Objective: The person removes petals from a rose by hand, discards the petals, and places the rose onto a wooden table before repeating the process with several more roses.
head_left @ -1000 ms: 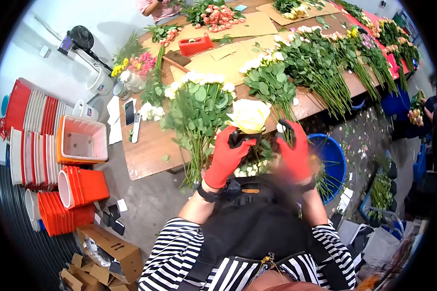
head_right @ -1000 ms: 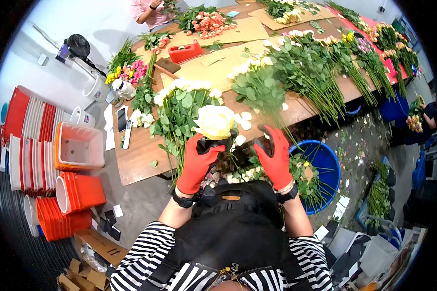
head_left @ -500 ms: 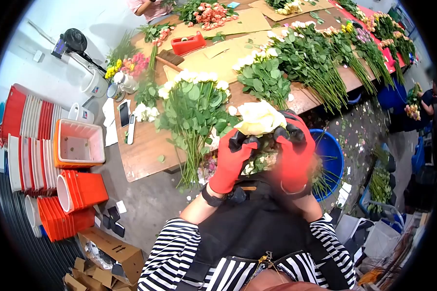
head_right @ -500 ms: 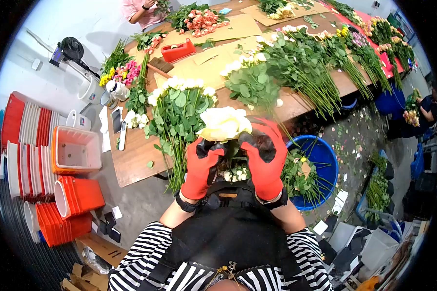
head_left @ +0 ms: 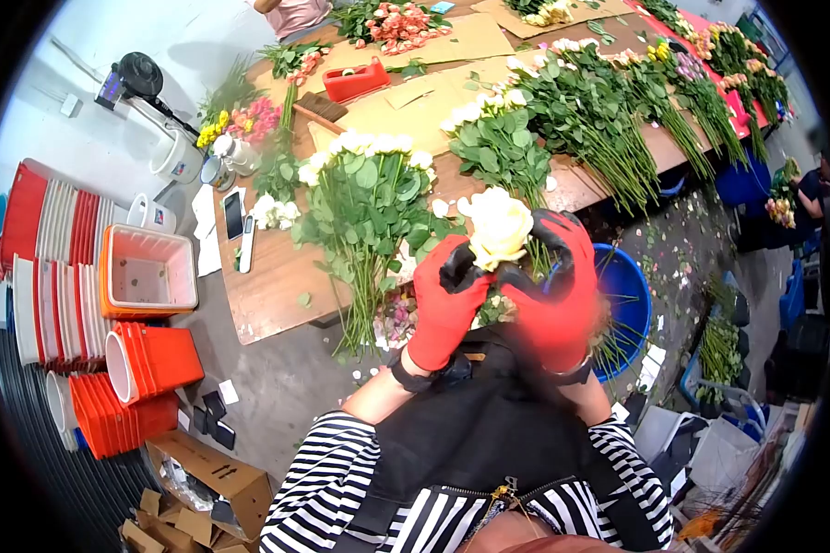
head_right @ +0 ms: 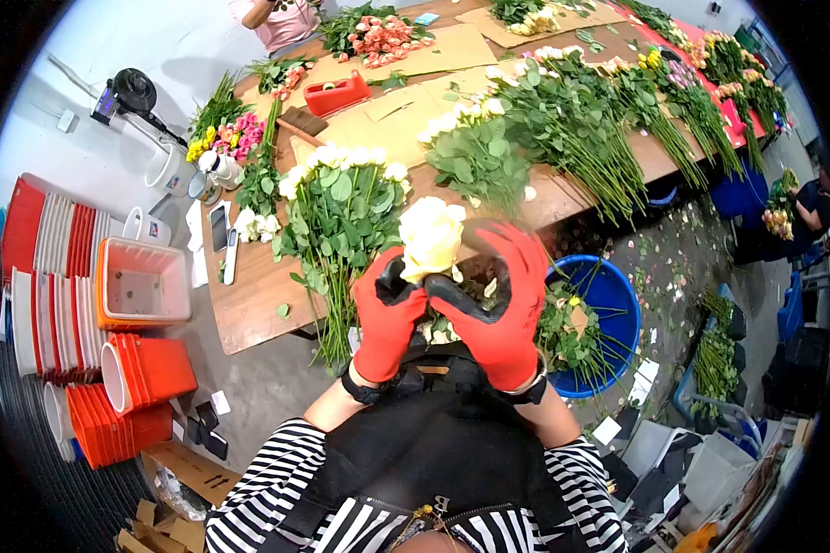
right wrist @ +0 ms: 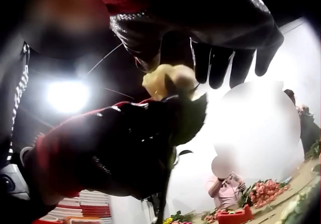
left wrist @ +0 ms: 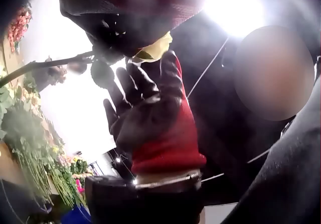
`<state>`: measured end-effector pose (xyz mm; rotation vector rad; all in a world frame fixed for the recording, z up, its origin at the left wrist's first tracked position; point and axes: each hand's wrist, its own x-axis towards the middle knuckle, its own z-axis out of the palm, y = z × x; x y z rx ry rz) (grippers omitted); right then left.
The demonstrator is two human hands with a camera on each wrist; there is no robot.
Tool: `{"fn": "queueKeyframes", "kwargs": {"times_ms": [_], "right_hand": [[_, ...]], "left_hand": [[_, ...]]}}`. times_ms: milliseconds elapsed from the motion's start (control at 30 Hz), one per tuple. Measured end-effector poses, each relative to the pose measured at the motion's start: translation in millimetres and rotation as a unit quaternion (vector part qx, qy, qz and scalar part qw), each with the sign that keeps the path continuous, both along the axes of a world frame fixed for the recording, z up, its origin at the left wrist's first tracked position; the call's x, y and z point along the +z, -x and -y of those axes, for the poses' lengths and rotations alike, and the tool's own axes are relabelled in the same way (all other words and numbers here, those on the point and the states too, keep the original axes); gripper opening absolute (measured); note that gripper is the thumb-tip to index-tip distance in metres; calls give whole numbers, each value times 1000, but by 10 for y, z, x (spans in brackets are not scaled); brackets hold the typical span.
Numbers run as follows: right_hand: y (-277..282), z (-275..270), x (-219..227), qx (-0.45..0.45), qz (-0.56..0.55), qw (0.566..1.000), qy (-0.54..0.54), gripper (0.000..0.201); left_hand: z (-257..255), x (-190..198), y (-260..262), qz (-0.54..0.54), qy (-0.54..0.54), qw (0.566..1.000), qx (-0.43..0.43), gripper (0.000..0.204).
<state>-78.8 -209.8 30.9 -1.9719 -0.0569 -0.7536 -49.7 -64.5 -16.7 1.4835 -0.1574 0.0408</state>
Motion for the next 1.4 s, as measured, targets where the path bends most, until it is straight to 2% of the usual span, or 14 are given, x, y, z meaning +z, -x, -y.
{"fn": "queueKeyframes", "kwargs": {"times_ms": [100, 233, 367, 467, 567, 700, 900, 967, 1033, 1100, 1133, 1167, 1300, 1400], "right_hand": [[-6, -5, -53, -16, 4, 999, -39, 51], [-2, -50, -148, 7, -23, 974, -226, 38], [-27, -65, -202, 52, -59, 901, -427, 30], [-92, -8, -296, 101, -66, 845, -521, 36], [15, -104, -15, 72, -31, 922, -379, 43], [64, -117, -136, -9, -34, 987, -160, 51], [55, -175, -399, 22, -4, 919, -393, 39], [87, -119, -698, -11, -45, 935, -352, 38], [113, 23, -842, -54, -45, 986, -151, 39], [82, 141, -738, -79, 42, 995, 44, 42], [-38, 221, -707, -6, -32, 985, -170, 43], [-122, 274, -640, 67, -105, 919, -374, 45], [-47, -19, -114, 16, -20, 990, -139, 51], [81, -122, 4, 9, -47, 997, -65, 55]], "left_hand": [[6, 62, 29, 77, -96, 992, 8, 49], [-24, 37, 17, -19, -19, 999, -19, 47], [-18, 22, 99, -169, 203, 964, -33, 43], [-11, 104, 93, -163, 210, 964, 2, 39], [-33, 53, 15, 8, 17, 1000, 23, 43], [43, 70, 66, 57, -45, 997, 34, 45], [44, -111, 63, -39, 91, 994, -44, 42], [37, -54, 82, -78, 172, 980, -63, 40], [32, -13, 134, -116, 231, 965, -36, 39], [-71, 1, -21, -50, 93, 994, -31, 40], [-74, -43, -61, 4, 29, 1000, 12, 40], [-74, -60, -80, 57, -37, 996, 54, 40], [-59, -35, -114, 49, 13, 998, 36, 34], [-13, 109, -58, 132, -95, 983, 86, 37]]}}
